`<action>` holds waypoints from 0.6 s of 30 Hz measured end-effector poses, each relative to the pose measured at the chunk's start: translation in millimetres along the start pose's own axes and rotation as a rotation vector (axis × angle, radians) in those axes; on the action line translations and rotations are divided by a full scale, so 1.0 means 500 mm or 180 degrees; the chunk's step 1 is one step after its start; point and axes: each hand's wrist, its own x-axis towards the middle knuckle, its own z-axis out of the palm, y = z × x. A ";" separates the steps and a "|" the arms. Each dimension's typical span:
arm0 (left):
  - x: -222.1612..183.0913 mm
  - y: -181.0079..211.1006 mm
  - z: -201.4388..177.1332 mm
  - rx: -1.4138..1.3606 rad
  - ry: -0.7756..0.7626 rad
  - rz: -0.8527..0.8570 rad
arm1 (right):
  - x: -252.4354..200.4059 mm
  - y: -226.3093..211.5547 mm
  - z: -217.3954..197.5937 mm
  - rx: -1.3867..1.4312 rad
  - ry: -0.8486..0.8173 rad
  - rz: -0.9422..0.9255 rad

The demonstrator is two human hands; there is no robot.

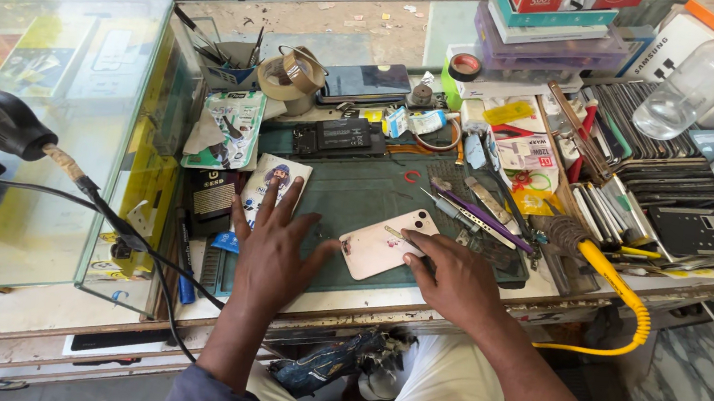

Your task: The person uses a metal prying tool to carefully separate the back cover of a white smartphone. They work along the edges of the device, inserting the tool into the seam to release the adhesive or clips holding the cover in place. The person periodically lifts the cover slightly to check the separation progress.

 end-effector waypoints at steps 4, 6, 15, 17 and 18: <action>-0.010 -0.020 0.019 -0.0024 0.0167 -0.0161 | 0.005 0.010 0.003 0.0217 0.0097 -0.0049; -0.005 -0.020 0.024 -0.0039 0.0175 -0.0301 | 0.006 0.017 0.006 0.0301 0.0139 -0.0070; -0.001 0.015 0.017 -0.0335 0.0042 -0.0338 | 0.009 0.030 -0.006 0.0382 0.0140 0.0074; -0.001 0.038 0.012 -0.0628 -0.0217 -0.0083 | 0.011 0.034 -0.014 0.0425 0.0276 0.0030; 0.002 0.052 0.011 -0.0773 -0.0337 0.0043 | 0.010 0.036 -0.017 0.0529 0.0353 0.0104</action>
